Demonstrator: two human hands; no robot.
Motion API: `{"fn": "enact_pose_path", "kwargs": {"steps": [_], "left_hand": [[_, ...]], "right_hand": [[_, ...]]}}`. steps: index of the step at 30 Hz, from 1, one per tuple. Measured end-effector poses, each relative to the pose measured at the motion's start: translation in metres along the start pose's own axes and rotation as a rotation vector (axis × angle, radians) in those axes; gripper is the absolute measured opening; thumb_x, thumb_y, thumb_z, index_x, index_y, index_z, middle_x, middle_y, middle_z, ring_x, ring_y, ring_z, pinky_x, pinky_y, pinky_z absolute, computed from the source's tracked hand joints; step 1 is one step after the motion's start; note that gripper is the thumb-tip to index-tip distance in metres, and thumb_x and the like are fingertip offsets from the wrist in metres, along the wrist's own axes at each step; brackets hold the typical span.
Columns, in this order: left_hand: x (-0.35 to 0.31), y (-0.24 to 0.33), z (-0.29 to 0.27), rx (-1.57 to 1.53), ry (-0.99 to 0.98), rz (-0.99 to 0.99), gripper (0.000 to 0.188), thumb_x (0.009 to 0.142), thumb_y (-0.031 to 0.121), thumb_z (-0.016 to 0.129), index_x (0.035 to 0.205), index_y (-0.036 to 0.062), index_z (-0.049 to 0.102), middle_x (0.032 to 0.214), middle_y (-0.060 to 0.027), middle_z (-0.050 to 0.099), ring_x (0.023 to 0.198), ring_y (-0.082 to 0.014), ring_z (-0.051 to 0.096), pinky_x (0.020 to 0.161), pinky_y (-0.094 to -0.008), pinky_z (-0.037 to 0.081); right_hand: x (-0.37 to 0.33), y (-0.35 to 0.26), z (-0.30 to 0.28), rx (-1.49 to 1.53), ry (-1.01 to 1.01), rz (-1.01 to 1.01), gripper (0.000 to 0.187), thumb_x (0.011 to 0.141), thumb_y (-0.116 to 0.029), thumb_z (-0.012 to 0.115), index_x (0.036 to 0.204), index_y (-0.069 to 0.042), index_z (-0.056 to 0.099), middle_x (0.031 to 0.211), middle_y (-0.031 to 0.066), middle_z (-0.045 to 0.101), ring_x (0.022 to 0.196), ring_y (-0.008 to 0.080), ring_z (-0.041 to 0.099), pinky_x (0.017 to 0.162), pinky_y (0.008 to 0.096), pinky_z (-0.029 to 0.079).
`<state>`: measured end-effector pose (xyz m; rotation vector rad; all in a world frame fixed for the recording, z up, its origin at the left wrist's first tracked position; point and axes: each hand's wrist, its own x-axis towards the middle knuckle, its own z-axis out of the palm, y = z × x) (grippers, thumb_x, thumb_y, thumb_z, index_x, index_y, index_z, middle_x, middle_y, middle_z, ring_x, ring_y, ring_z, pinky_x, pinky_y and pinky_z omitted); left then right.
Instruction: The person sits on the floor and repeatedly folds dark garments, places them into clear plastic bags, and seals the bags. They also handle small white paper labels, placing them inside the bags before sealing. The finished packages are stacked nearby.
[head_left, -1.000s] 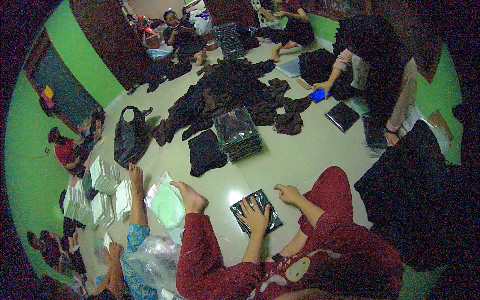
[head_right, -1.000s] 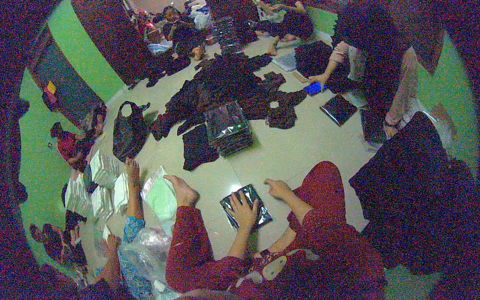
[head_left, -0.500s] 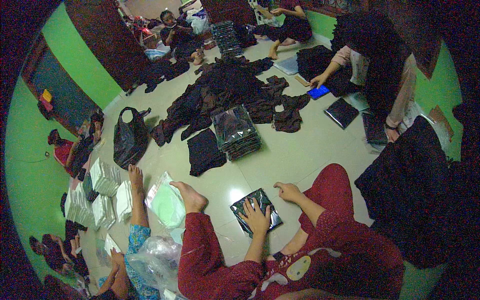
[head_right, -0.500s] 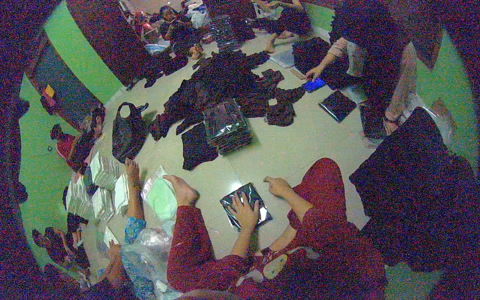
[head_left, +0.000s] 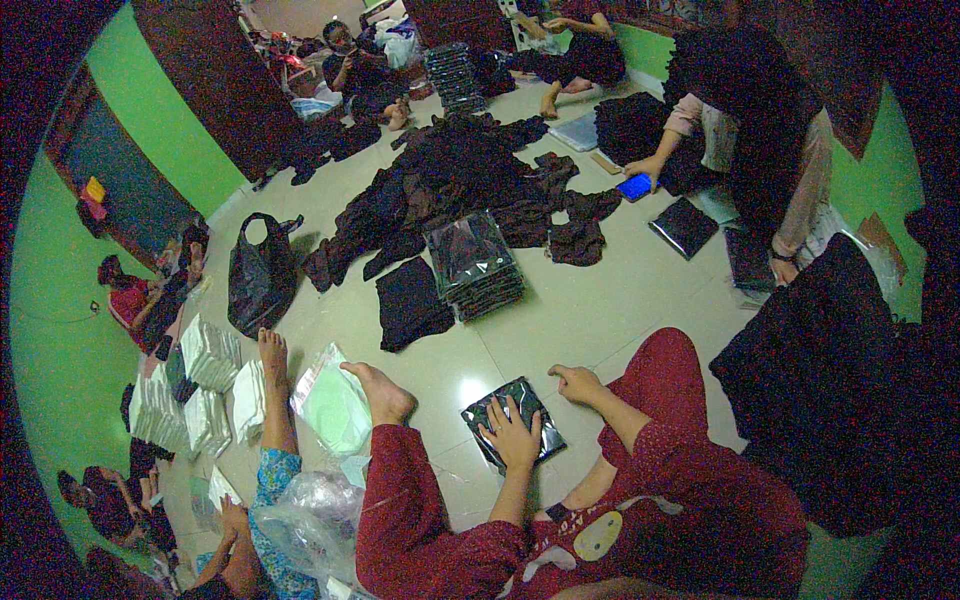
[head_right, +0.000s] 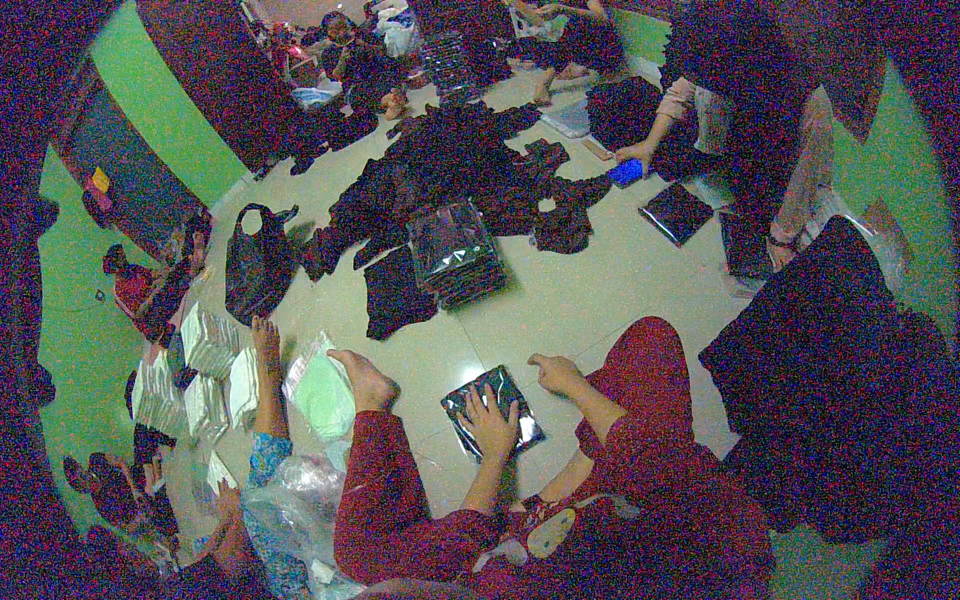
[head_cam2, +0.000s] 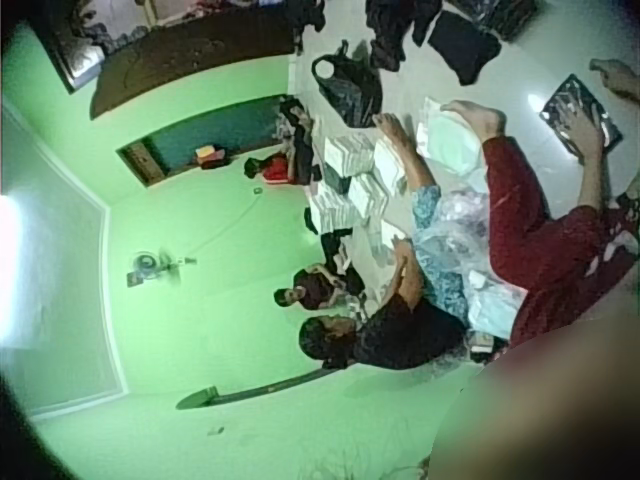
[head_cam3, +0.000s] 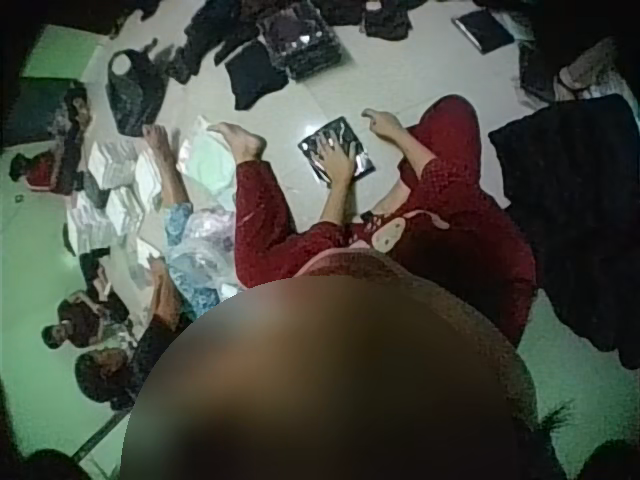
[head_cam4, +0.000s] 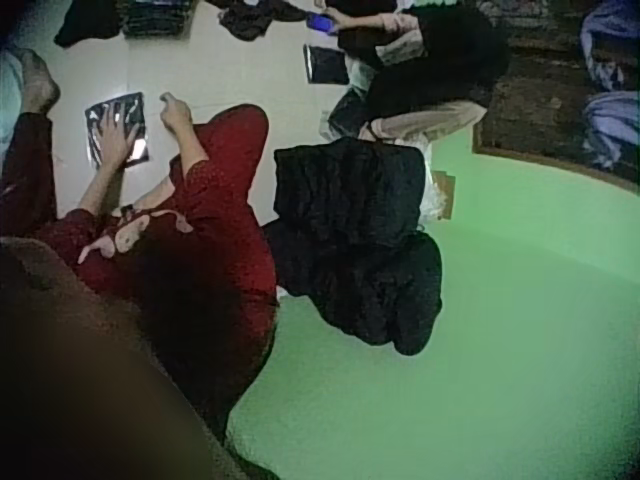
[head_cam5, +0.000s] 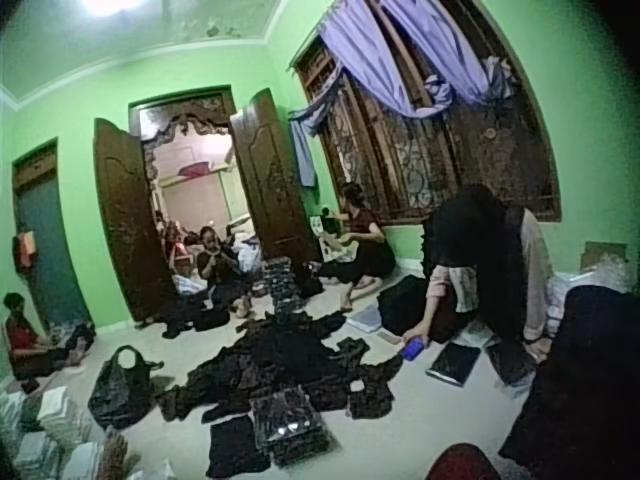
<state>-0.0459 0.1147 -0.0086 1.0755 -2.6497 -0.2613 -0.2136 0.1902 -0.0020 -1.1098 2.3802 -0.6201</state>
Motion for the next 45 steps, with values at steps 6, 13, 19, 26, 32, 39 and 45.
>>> {"fn": "enact_pose_path", "kwargs": {"steps": [6, 13, 19, 26, 32, 39, 45], "left_hand": [[0.000, -0.001, 0.000, -0.004, 0.012, 0.015, 0.064, 0.079, 0.046, 0.048, 0.128, 0.0063, 0.035, 0.135, -0.0180, 0.026, 0.125, -0.0321, 0.023, 0.098, -0.0571, 0.011], [0.001, 0.000, -0.001, -0.016, -0.003, 0.000, 0.065, 0.078, 0.046, 0.050, 0.127, 0.0064, 0.036, 0.136, -0.0179, 0.025, 0.126, -0.0316, 0.021, 0.098, -0.0569, 0.011], [0.001, 0.001, -0.002, -0.010, 0.013, -0.001, 0.065, 0.078, 0.047, 0.049, 0.127, 0.0064, 0.036, 0.135, -0.0185, 0.027, 0.125, -0.0320, 0.024, 0.098, -0.0565, 0.012], [0.001, 0.001, -0.004, -0.032, -0.004, -0.001, 0.065, 0.078, 0.046, 0.050, 0.127, 0.0063, 0.036, 0.135, -0.0185, 0.026, 0.126, -0.0325, 0.021, 0.099, -0.0561, 0.011], [0.001, 0.002, -0.006, -0.036, -0.032, -0.003, 0.065, 0.079, 0.046, 0.048, 0.128, 0.0063, 0.033, 0.136, -0.0191, 0.024, 0.127, -0.0329, 0.020, 0.099, -0.0547, 0.010], [0.002, 0.003, -0.009, -0.046, -0.058, -0.011, 0.065, 0.080, 0.045, 0.047, 0.130, 0.0062, 0.030, 0.137, -0.0197, 0.021, 0.127, -0.0334, 0.018, 0.100, -0.0532, 0.010], [0.001, 0.004, -0.011, -0.061, -0.083, -0.022, 0.065, 0.081, 0.044, 0.045, 0.131, 0.0062, 0.028, 0.138, -0.0202, 0.019, 0.128, -0.0339, 0.016, 0.101, -0.0519, 0.009]], "right_hand": [[0.002, 0.003, 0.003, 0.005, -0.008, -0.009, 0.035, 0.075, -0.011, 0.047, 0.110, -0.015, 0.051, 0.086, 0.0168, 0.061, 0.078, 0.0339, 0.059, 0.070, 0.0439, 0.046], [0.003, 0.004, 0.002, 0.023, -0.003, -0.013, 0.035, 0.075, -0.011, 0.046, 0.110, -0.015, 0.051, 0.085, 0.0174, 0.061, 0.078, 0.0339, 0.059, 0.071, 0.0440, 0.046], [0.002, 0.003, 0.002, 0.032, -0.007, -0.011, 0.034, 0.075, -0.011, 0.047, 0.109, -0.015, 0.051, 0.086, 0.0175, 0.061, 0.079, 0.0337, 0.059, 0.071, 0.0441, 0.046], [0.001, 0.002, 0.001, 0.036, -0.007, 0.000, 0.034, 0.075, -0.010, 0.047, 0.108, -0.014, 0.052, 0.086, 0.0174, 0.061, 0.079, 0.0339, 0.059, 0.072, 0.0440, 0.045], [0.001, 0.002, 0.001, 0.020, 0.004, -0.003, 0.034, 0.075, -0.010, 0.047, 0.109, -0.014, 0.052, 0.087, 0.0172, 0.061, 0.079, 0.0335, 0.059, 0.071, 0.0436, 0.046], [0.001, 0.004, 0.003, 0.036, 0.006, 0.000, 0.034, 0.076, -0.012, 0.047, 0.110, -0.016, 0.051, 0.087, 0.0164, 0.061, 0.079, 0.0328, 0.059, 0.070, 0.0429, 0.046], [0.003, 0.005, 0.005, 0.019, -0.006, 0.012, 0.035, 0.075, -0.012, 0.047, 0.110, -0.017, 0.051, 0.084, 0.0150, 0.062, 0.076, 0.0316, 0.060, 0.067, 0.0423, 0.047]]}}
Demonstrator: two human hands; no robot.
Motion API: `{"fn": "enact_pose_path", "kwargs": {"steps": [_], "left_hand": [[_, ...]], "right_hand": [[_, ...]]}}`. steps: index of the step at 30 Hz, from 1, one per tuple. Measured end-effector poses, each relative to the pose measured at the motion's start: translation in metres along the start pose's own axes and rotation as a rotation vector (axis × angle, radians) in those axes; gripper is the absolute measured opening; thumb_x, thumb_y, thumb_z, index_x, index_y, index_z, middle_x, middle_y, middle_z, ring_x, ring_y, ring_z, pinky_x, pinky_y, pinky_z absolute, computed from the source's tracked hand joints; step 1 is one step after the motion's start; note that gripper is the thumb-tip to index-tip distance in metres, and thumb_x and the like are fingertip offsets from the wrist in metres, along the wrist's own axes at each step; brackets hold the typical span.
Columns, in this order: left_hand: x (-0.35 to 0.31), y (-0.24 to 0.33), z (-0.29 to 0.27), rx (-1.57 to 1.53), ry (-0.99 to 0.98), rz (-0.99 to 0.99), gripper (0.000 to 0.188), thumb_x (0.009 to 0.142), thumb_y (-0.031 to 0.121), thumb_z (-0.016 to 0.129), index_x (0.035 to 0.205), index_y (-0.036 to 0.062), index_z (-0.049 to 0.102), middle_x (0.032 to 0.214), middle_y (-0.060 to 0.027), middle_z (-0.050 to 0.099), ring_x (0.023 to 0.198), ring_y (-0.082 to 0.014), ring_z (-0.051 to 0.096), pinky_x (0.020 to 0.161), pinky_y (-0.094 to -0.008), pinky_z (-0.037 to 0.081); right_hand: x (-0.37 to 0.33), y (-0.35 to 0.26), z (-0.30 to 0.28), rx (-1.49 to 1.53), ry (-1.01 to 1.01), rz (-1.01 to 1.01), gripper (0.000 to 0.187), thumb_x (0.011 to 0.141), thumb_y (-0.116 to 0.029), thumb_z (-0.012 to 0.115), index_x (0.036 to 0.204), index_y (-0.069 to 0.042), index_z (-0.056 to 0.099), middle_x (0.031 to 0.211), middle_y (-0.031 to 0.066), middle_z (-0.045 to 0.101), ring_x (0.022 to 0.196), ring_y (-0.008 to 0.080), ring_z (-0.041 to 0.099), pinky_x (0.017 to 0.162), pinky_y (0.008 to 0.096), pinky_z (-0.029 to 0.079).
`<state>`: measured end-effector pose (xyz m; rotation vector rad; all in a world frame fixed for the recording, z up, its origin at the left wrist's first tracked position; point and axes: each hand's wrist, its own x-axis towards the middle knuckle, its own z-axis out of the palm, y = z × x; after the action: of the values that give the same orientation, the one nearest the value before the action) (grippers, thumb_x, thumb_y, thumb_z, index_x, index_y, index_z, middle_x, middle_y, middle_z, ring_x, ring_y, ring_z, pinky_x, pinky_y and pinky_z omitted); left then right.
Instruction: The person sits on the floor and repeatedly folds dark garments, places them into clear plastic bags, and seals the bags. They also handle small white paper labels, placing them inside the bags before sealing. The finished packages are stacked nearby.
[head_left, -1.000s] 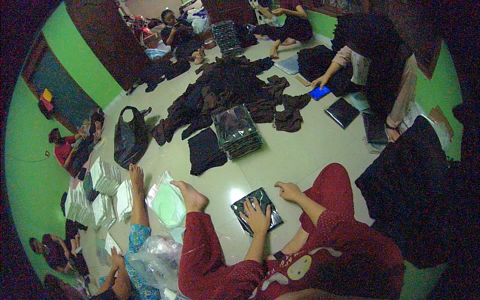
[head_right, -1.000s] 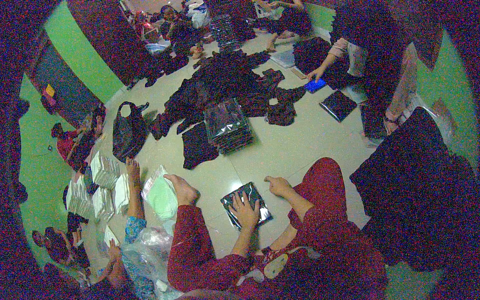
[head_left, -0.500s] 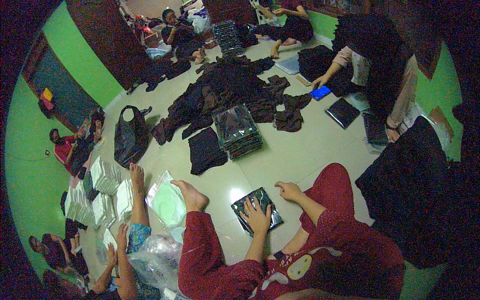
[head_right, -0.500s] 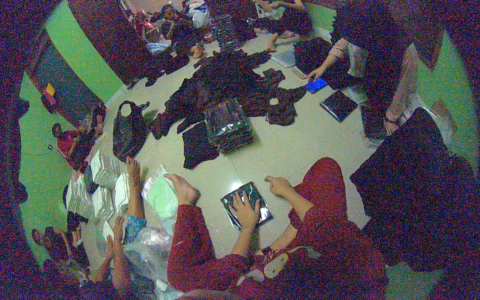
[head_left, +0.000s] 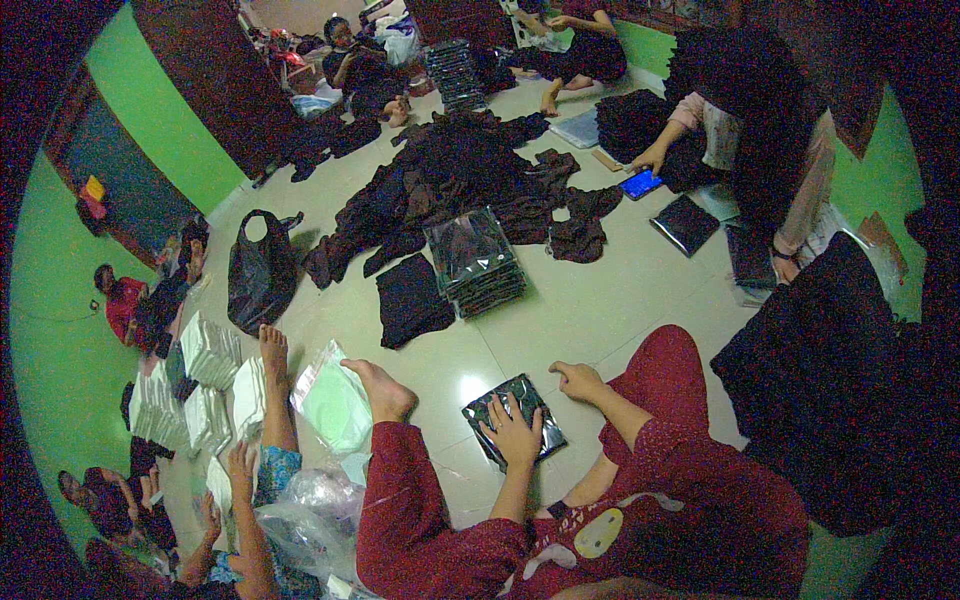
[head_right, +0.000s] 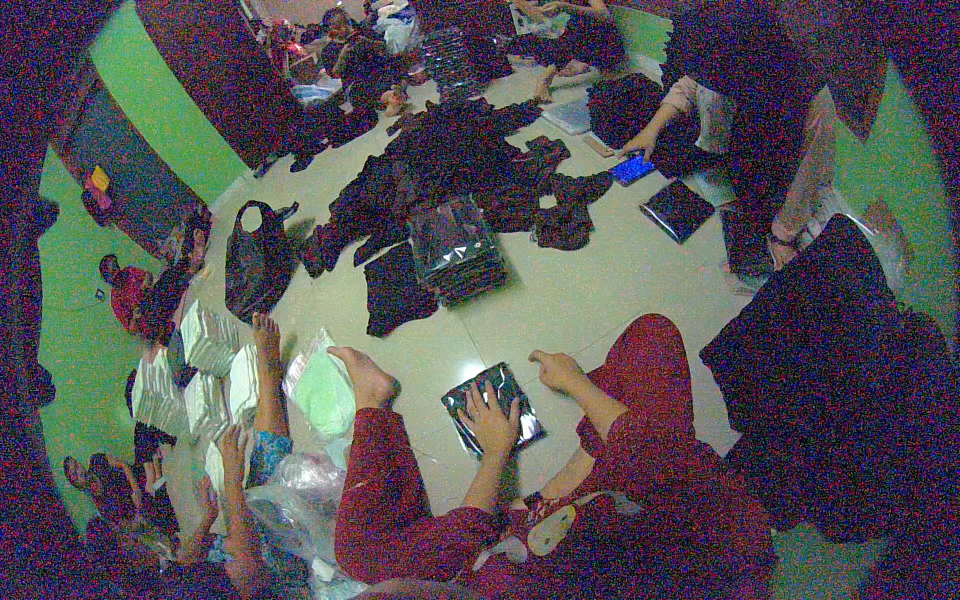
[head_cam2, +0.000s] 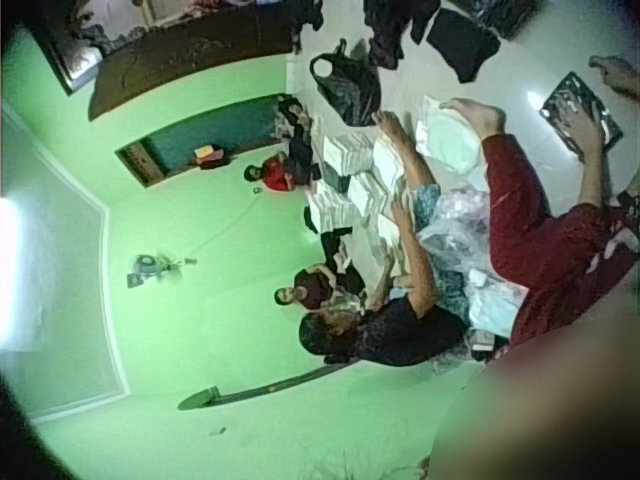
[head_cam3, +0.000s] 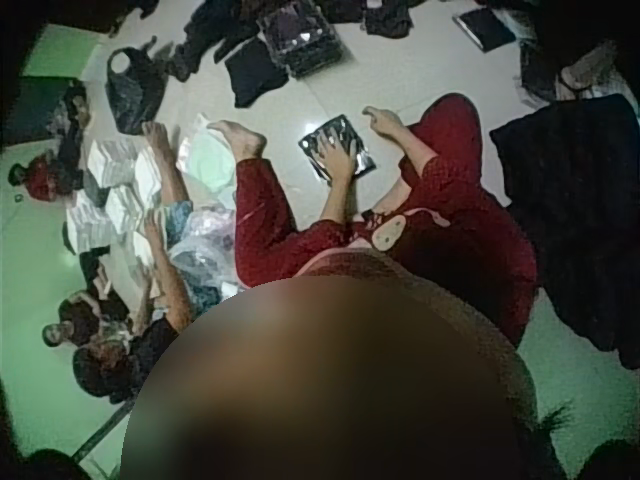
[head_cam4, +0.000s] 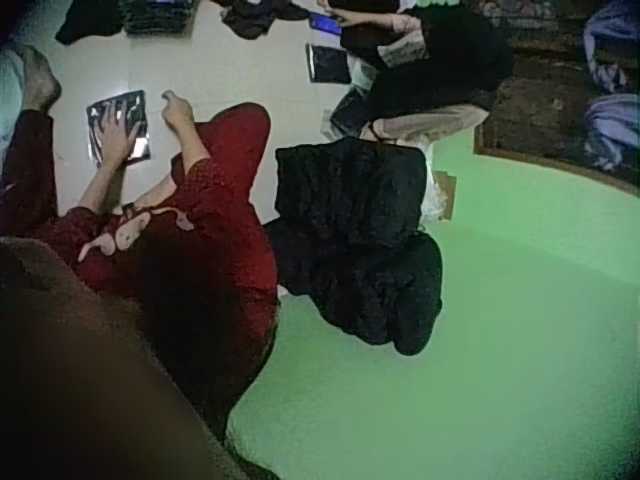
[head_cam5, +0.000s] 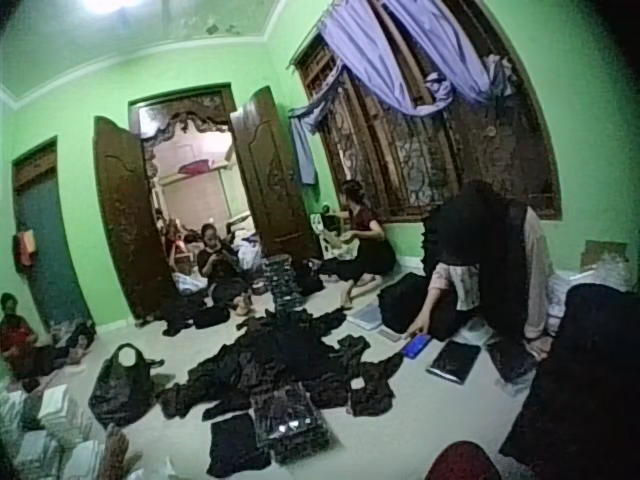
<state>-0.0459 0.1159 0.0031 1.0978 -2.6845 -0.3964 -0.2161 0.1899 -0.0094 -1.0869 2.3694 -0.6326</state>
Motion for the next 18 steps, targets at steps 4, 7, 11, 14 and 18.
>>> {"fn": "enact_pose_path", "kwargs": {"steps": [4, 7, 11, 14, 18], "left_hand": [[0.000, 0.005, -0.013, -0.020, -0.034, -0.014, 0.065, 0.082, 0.044, 0.044, 0.132, 0.0061, 0.026, 0.138, -0.0206, 0.017, 0.128, -0.0342, 0.015, 0.101, -0.0510, 0.008], [0.000, 0.011, -0.030, -0.060, -0.096, -0.035, 0.065, 0.083, 0.043, 0.043, 0.133, 0.0061, 0.024, 0.138, -0.0209, 0.016, 0.128, -0.0344, 0.015, 0.102, -0.0504, 0.008], [0.000, 0.017, -0.044, -0.105, -0.202, -0.066, 0.065, 0.083, 0.043, 0.042, 0.134, 0.0061, 0.022, 0.139, -0.0212, 0.015, 0.129, -0.0347, 0.014, 0.102, -0.0495, 0.008], [0.000, 0.014, -0.034, -0.060, -0.111, -0.043, 0.065, 0.081, 0.044, 0.045, 0.131, 0.0063, 0.027, 0.138, -0.0204, 0.019, 0.128, -0.0341, 0.017, 0.101, -0.0516, 0.008], [0.001, 0.003, -0.004, 0.034, 0.025, -0.009, 0.065, 0.077, 0.047, 0.051, 0.126, 0.0068, 0.037, 0.135, -0.0184, 0.027, 0.126, -0.0327, 0.023, 0.098, -0.0563, 0.011]], "right_hand": [[0.000, 0.001, 0.001, -0.001, 0.014, -0.026, 0.036, 0.074, -0.012, 0.048, 0.109, -0.016, 0.052, 0.083, 0.0146, 0.062, 0.074, 0.0313, 0.060, 0.066, 0.0421, 0.047], [0.000, 0.002, 0.002, -0.017, 0.026, -0.032, 0.035, 0.074, -0.012, 0.048, 0.109, -0.016, 0.052, 0.084, 0.0152, 0.062, 0.075, 0.0317, 0.060, 0.066, 0.0422, 0.047], [0.000, 0.002, 0.002, 0.002, 0.023, -0.018, 0.034, 0.075, -0.012, 0.047, 0.109, -0.016, 0.052, 0.084, 0.0165, 0.061, 0.076, 0.0328, 0.059, 0.067, 0.0429, 0.047], [0.000, 0.002, 0.002, 0.015, 0.023, -0.014, 0.033, 0.076, -0.012, 0.047, 0.109, -0.016, 0.052, 0.085, 0.0171, 0.061, 0.077, 0.0334, 0.059, 0.068, 0.0434, 0.046], [0.001, 0.002, 0.003, 0.008, 0.036, -0.018, 0.033, 0.075, -0.012, 0.048, 0.108, -0.016, 0.052, 0.082, 0.0153, 0.061, 0.076, 0.0323, 0.059, 0.068, 0.0427, 0.046]]}}
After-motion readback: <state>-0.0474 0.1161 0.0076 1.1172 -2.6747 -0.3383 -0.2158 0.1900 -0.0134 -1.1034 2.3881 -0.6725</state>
